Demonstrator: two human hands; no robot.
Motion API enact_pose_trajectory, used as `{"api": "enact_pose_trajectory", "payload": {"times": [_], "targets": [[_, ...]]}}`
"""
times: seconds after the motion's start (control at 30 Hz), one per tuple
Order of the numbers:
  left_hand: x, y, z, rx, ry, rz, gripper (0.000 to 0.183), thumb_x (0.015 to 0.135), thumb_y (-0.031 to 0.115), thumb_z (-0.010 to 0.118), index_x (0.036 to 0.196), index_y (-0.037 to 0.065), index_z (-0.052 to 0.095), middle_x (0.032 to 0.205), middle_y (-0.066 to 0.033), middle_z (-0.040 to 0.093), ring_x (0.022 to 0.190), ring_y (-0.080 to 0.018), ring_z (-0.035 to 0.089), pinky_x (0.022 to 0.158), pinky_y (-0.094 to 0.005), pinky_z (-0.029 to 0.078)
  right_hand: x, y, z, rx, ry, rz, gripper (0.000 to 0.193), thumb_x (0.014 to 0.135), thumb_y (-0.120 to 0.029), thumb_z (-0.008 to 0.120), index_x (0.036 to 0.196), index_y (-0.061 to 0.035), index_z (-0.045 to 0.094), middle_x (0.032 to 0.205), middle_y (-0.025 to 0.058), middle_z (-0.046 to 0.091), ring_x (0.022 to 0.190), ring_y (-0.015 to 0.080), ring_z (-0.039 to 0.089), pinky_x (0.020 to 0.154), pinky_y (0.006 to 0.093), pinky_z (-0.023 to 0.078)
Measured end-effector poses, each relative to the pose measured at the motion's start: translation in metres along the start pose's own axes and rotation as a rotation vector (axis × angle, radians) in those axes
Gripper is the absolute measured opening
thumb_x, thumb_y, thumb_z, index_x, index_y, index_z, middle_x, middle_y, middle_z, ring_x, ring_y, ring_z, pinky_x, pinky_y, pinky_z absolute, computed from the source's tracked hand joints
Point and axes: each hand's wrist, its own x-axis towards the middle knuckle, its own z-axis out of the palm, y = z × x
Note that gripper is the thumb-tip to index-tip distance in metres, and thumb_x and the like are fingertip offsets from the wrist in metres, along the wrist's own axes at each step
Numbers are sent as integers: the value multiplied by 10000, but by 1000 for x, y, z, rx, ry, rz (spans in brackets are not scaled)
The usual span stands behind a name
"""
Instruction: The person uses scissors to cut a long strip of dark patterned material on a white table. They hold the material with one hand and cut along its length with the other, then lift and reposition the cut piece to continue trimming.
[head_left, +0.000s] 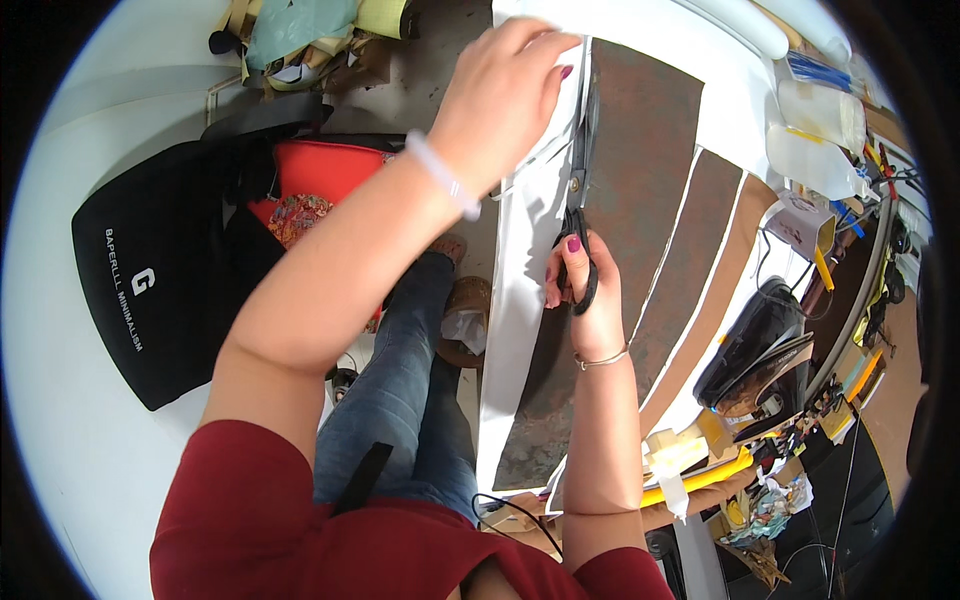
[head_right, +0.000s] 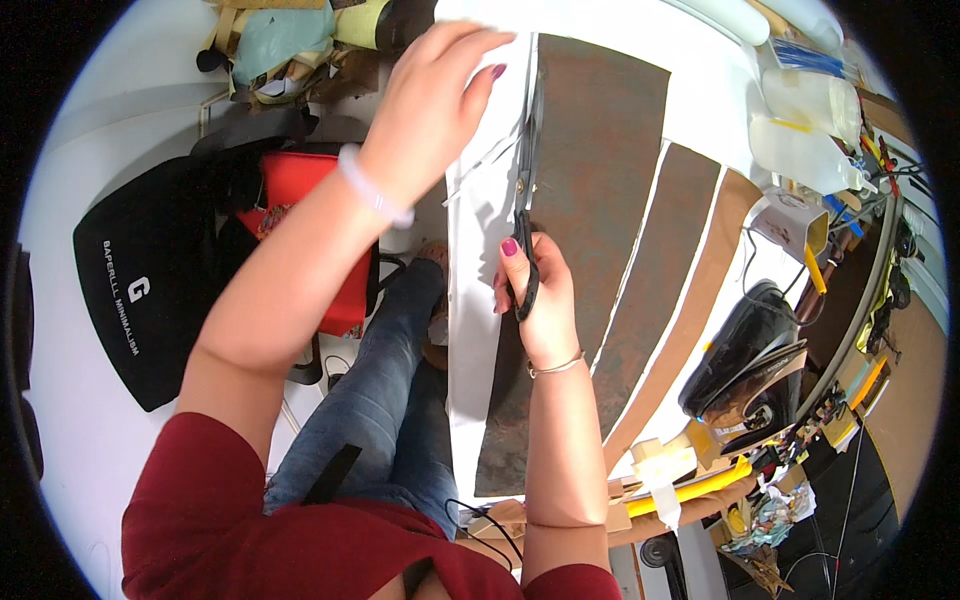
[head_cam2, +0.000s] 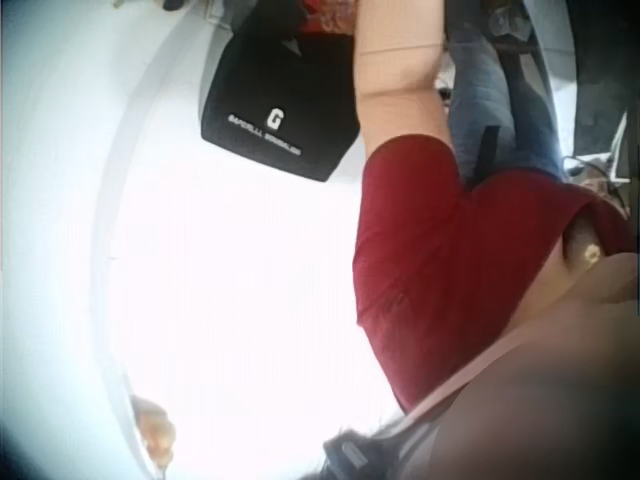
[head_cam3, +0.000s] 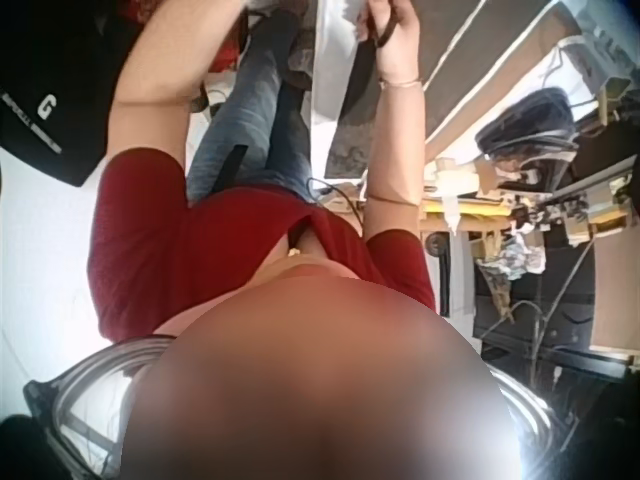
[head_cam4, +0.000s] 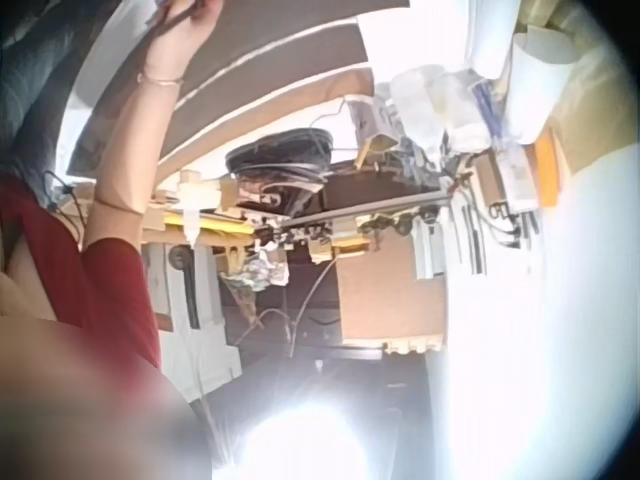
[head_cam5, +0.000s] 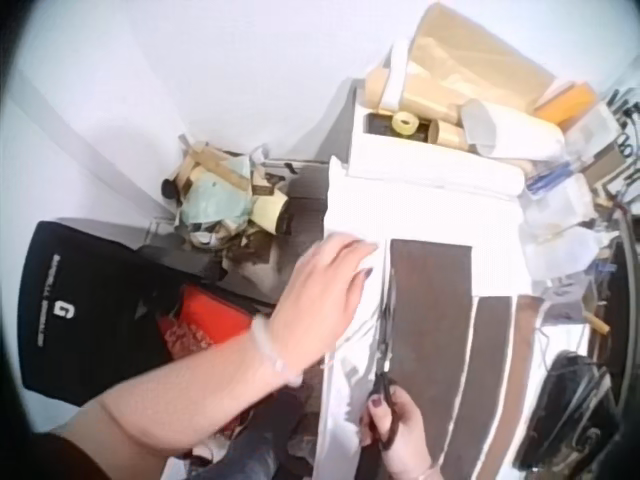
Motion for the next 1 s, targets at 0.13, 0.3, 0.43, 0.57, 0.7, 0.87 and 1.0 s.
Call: {"api": "enact_pose_trajectory", "payload": {"times": [0.13, 0.3, 0.43, 0.57, 0.7, 0.87, 1.0], "targets": [[26, -19, 15, 140, -326, 88, 425, 938, 102, 585, 1359, 62, 616, 1489, -149, 517, 1444, -335, 422, 1208, -567, 264, 0, -1, 1, 16, -10, 1, 426, 1018, -484, 620, 940, -71, 550, 755, 12, 570, 545, 91, 519, 523, 235, 397], [25, -26, 18, 89, -282, 138, 380, 959, 102, 576, 1334, 99, 643, 1469, -178, 523, 1418, -369, 440, 1197, -534, 315, -3, 2, 6, 66, -1, 21, 375, 1035, -426, 617, 941, -72, 538, 756, 15, 565, 539, 93, 506, 522, 243, 411], [23, -28, 20, 70, -249, 142, 374, 955, 100, 582, 1322, 110, 654, 1456, -179, 534, 1407, -374, 454, 1189, -535, 328, -3, 3, 8, 88, 12, 39, 341, 1040, -380, 622, 943, -70, 522, 747, 17, 558, 533, 93, 493, 516, 251, 429], [24, -29, 20, 61, -246, 136, 369, 953, 98, 583, 1312, 115, 663, 1446, -180, 542, 1399, -375, 461, 1186, -536, 333, 1, 3, 8, 75, 22, 35, 326, 1037, -354, 633, 940, -66, 516, 740, 16, 556, 522, 89, 487, 504, 256, 429], [23, -30, 20, 66, -229, 150, 374, 949, 92, 579, 1315, 102, 656, 1437, -180, 546, 1393, -374, 466, 1189, -529, 329, 1, 5, 10, 52, 40, 35, 322, 1039, -345, 634, 937, -64, 514, 729, 11, 552, 507, 83, 477, 491, 255, 426], [23, -31, 22, 47, -203, 147, 374, 945, 75, 568, 1311, 31, 627, 1421, -177, 551, 1390, -360, 470, 1184, -511, 337, 1, 5, 12, 13, 55, 39, 324, 1040, -347, 632, 936, -65, 513, 722, 7, 551, 500, 79, 474, 486, 253, 426], [25, -31, 20, 11, -218, 132, 371, 941, 52, 558, 1304, -8, 608, 1407, -175, 557, 1389, -354, 472, 1181, -497, 345, 2, 0, 13, 23, 67, 38, 327, 1038, -352, 635, 938, -63, 518, 723, 7, 552, 503, 79, 477, 491, 251, 430]]}}
